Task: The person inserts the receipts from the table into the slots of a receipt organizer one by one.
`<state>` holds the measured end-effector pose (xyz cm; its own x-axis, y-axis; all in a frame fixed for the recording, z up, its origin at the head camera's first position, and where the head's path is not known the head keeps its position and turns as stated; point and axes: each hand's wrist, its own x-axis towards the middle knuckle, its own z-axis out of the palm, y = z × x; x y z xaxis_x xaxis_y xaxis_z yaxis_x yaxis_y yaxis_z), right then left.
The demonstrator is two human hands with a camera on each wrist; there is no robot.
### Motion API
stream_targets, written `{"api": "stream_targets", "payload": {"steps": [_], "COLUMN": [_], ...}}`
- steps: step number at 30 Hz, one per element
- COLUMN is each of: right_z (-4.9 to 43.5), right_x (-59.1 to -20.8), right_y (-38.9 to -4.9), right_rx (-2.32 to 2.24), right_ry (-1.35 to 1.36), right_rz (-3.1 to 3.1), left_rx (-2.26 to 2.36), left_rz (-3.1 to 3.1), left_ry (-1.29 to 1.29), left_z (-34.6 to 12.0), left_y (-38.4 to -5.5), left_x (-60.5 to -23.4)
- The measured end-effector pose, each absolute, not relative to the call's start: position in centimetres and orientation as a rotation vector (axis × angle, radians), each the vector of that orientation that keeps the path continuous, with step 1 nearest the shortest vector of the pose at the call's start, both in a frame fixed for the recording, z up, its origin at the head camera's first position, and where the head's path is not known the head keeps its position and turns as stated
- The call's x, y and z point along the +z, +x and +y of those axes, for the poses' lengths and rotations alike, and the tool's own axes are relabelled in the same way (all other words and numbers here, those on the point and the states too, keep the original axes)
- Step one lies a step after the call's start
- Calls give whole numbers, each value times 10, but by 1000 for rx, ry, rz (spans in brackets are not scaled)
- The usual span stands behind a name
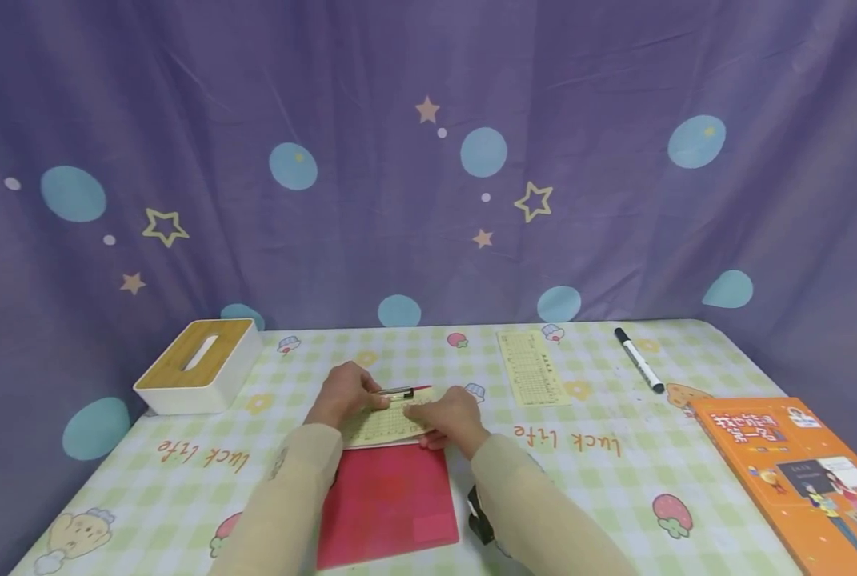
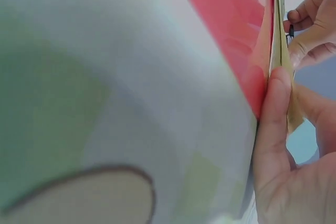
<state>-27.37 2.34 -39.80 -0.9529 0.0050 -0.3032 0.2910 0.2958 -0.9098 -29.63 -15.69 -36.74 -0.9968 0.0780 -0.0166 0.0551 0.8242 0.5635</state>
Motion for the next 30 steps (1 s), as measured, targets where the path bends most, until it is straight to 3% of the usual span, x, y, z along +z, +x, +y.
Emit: {"api": "stream_targets", "payload": {"steps": [15, 23, 30], "right_z": [54, 102, 155], "right_x": [-387, -376, -369], "right_y": [-258, -246, -249], "right_rx": [-1480, -1369, -1277], "right_ry": [44, -128, -70], "right_rz": [2394, 2542, 2709], "left_rx": [940, 928, 941], "left_rz": [2979, 2990, 2983], "left_ry": [67, 90, 91], "left_z": [-155, -157, -159], "left_y": [-297, -299, -301], "left_x": [-370, -374, -376]}}
